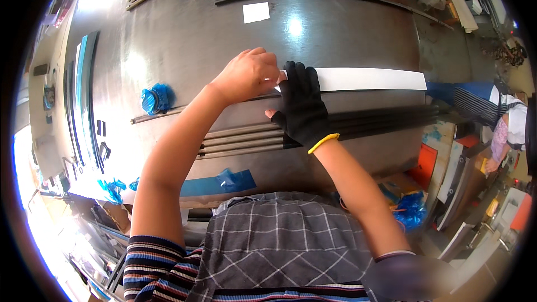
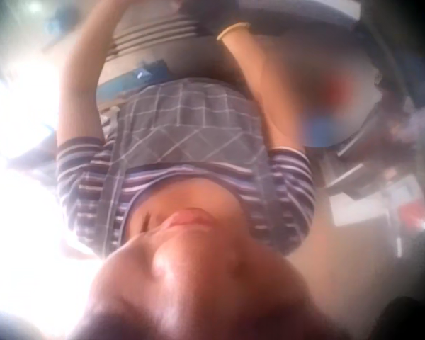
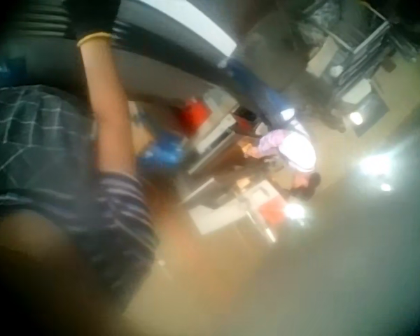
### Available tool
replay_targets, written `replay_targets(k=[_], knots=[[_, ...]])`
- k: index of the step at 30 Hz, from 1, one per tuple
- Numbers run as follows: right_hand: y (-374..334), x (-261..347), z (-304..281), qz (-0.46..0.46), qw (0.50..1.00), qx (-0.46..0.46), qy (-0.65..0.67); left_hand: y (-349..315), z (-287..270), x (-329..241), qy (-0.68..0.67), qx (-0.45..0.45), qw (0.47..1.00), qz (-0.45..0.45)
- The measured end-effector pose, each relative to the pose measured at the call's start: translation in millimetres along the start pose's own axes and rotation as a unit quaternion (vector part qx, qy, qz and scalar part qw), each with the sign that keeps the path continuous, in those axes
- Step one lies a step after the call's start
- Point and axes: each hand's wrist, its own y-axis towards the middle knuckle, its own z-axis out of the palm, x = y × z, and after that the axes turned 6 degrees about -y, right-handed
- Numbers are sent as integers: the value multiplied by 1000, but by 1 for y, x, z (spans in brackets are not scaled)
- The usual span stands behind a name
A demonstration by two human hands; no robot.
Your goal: The person applies white tape to several long, thin metal rods laid out on a large metal table. They use a paper template to measure and align the tape, then smooth it down with their gloved hands. The person repeats this process for multiple rods, occasionally adjusting the template and tape.
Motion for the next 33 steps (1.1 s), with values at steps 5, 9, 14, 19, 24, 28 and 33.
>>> replay_targets(k=[5, 9, 14, 19, 24, 28, 33], knots=[[-8, -22, -20, 20, 1000, 0, 4, 30, 0, 8, 33, -32, 999, 0], [-18, -48, -28, 29, 999, -15, -1, 61, 2, 18, 67, -71, 995, 17], [-36, -90, -42, 53, 998, 0, -34, 112, -1, 35, 129, -100, 986, 11], [-55, -133, -60, 84, 993, 0, -79, 170, -7, 52, 216, -146, 965, 15], [-81, -191, -83, 84, 989, -27, -119, 250, -17, 34, 179, -81, 955, -221], [-95, -230, -101, 135, 982, -18, -129, 296, -18, 45, 205, -232, 932, -191], [-99, -236, -97, 152, 976, -56, -148, 326, 0, 80, 329, -292, 882, -172]])
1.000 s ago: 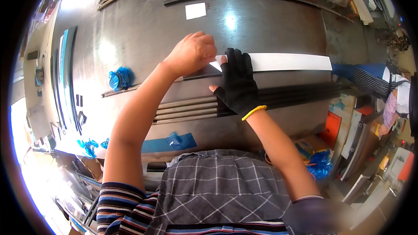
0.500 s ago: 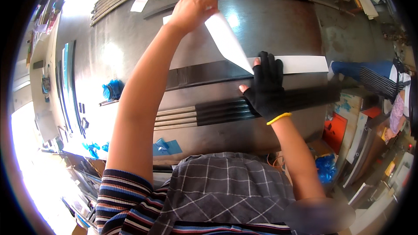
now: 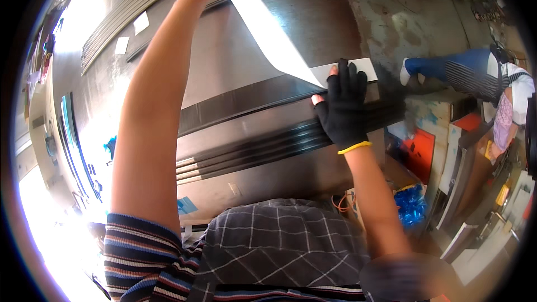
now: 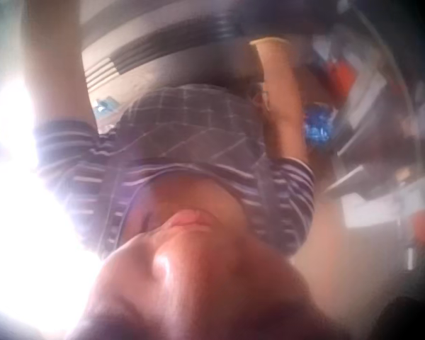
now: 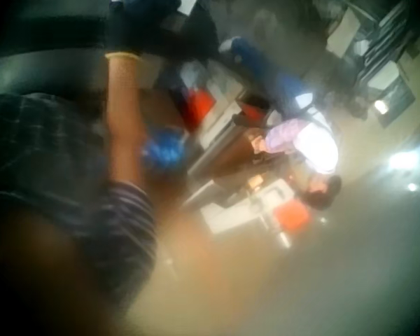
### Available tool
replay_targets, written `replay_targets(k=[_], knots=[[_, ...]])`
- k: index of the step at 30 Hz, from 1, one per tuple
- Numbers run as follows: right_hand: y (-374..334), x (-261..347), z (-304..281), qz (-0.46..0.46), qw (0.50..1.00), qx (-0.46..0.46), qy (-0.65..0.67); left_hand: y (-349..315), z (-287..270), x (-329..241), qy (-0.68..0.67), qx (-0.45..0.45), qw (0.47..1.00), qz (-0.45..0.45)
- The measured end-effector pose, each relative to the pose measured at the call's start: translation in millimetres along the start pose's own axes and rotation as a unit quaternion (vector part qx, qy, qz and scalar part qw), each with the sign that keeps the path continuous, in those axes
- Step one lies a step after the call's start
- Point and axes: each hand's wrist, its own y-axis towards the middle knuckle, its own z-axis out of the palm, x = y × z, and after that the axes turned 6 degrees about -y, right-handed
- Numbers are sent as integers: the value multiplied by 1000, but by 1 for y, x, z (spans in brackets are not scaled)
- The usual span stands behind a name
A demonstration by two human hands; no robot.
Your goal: The person applies white tape to several long, thin metal rods laid out on a large metal table. They use a paper template to measure and align the tape, then smooth it down with their gloved hands. The person repeats this process for multiple rods, occasionally adjusting the template and tape.
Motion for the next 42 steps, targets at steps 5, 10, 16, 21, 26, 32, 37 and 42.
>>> replay_targets(k=[5, 10, 16, 21, 26, 32, 37, 42], knots=[[1, 0, -3, 26, 999, -9, 40, -130, -55, -66, -199, 16, 956, 215], [-1, -3, -6, 39, 996, 29, 76, -187, -103, -126, -202, 273, 892, 299], [-2, -13, -3, 24, 996, 10, 86, -152, -70, -142, -195, 212, 881, 375], [-6, -62, 4, 109, 984, 53, 132, -100, -36, -156, -157, 127, 903, 380], [-6, -84, -4, 100, 992, 37, 72, -78, -9, -182, -122, 130, 933, 314], [-5, -85, -6, 94, 994, 13, 51, -139, -42, -228, -249, 251, 852, 387], [0, -86, -12, 95, 993, 40, 63, -142, -22, -230, -245, 272, 834, 413], [-7, -107, -8, 92, 994, 23, 62, -133, -5, -242, -229, 266, 866, 355]])
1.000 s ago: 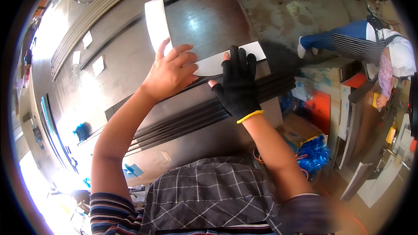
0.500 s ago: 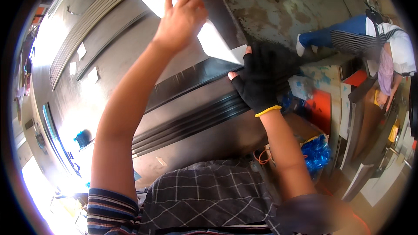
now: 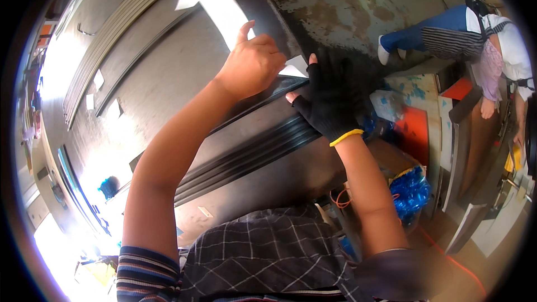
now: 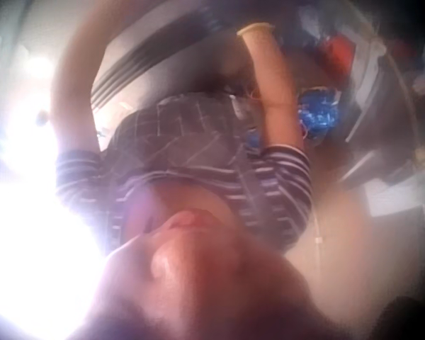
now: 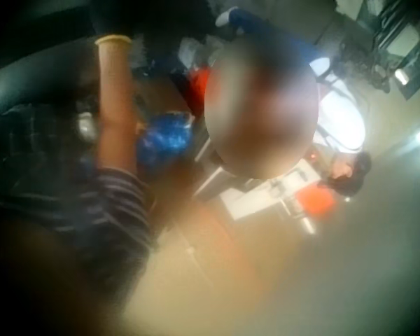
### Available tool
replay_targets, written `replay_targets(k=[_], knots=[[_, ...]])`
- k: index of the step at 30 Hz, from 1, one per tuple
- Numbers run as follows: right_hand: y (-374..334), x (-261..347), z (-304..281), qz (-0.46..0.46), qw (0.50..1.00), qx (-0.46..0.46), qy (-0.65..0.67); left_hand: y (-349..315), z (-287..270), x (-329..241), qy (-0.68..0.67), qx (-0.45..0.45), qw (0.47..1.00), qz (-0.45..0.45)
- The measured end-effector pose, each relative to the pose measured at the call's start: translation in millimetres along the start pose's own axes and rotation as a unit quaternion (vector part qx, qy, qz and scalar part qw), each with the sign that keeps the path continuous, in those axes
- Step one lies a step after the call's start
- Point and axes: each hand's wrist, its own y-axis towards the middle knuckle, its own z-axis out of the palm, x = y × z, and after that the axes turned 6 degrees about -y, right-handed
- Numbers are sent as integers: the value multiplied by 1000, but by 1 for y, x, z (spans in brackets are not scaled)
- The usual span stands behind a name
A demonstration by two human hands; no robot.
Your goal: The person applies white tape to several long, thin metal rods laid out on a large metal table. They use a paper template to measure and align the tape, then smooth it down with their gloved hands. The person repeats this process for multiple rods, occasionally adjusting the template and tape.
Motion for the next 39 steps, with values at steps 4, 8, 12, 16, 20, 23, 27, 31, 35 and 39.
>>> replay_targets(k=[4, 8, 12, 16, 20, 23, 27, 31, 35, 39], knots=[[2, -2, -4, -5, 1000, 10, -18, 3, -3, -13, -34, 5, 999, -5], [-6, -7, 2, 60, 997, 37, 17, 10, 1, -18, -23, 64, 997, 29], [-12, -21, -11, 22, 997, -63, -35, 9, 7, -19, -28, 55, 998, -28], [-10, -38, -5, 35, 989, -137, 36, 13, 8, -27, -35, 65, 997, -9], [-14, -35, 2, 63, 982, -160, 74, 17, 16, -28, -3, 65, 997, -29], [-17, -33, 11, 90, 979, -149, 102, 16, 19, -32, -2, 66, 996, -68], [-1, -31, 11, 74, 984, -147, 64, 16, 16, -35, 4, 67, 996, -59], [13, -29, -3, 55, 991, -114, 46, 15, 13, -37, 1, 59, 997, -52], [14, -24, -1, 86, 991, -93, 30, 16, 15, -37, 10, 48, 998, -40], [11, -30, 9, 100, 986, -130, 27, 18, 17, -38, 17, 53, 997, -45]])
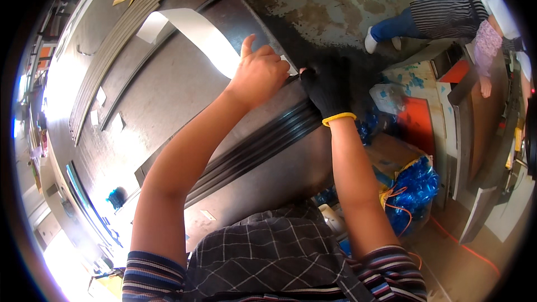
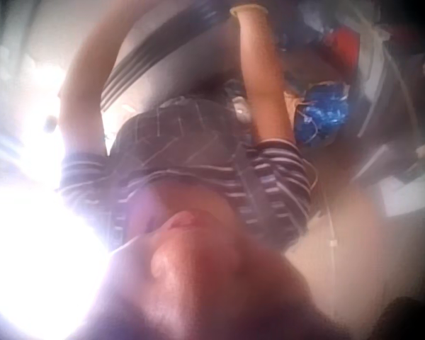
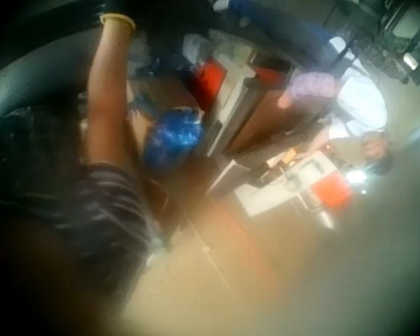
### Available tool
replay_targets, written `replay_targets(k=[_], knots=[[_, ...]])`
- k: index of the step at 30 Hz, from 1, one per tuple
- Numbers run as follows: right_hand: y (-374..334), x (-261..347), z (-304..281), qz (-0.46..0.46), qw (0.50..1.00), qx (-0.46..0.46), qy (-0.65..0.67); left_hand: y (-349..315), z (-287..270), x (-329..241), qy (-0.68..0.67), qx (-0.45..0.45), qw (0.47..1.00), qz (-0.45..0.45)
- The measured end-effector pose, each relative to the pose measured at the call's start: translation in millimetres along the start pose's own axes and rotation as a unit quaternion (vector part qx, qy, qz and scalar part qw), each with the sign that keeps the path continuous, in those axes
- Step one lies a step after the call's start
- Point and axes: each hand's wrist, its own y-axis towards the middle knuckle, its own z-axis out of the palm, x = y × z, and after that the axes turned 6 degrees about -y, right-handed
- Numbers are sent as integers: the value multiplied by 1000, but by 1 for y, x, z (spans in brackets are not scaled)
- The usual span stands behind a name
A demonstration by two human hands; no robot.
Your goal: The person applies white tape to several long, thin metal rods laid out on a large metal table. They use a paper template to measure and align the tape, then smooth it down with their gloved hands. The person repeats this process for multiple rods, occasionally adjusting the template and tape.
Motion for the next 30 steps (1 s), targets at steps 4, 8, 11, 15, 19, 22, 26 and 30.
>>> replay_targets(k=[4, 8, 11, 15, 19, 22, 26, 30], knots=[[-3, 5, -21, 125, 985, 7, 119, 0, 5, 1, 0, -18, 1000, -7], [-26, 4, -40, 205, 970, 15, 129, 5, 7, 12, -38, -24, 991, -126], [-49, 6, -49, 248, 958, 22, 140, 11, -2, 39, -117, -65, 974, -184], [-75, 9, -44, 123, 986, -74, 80, 20, -29, 100, -85, -170, 966, -174], [-94, 16, -41, 59, 992, -99, 49, 7, -76, 83, -113, -87, 988, -54], [-95, 19, -43, 49, 994, -95, 24, -19, -69, 31, -39, -47, 998, 15], [-97, 35, -43, 35, 994, -92, 53, -43, -48, 15, 70, 30, 997, -6], [-113, 24, -42, 69, 988, -106, 85, -42, -53, 18, 52, 63, 997, 3]])
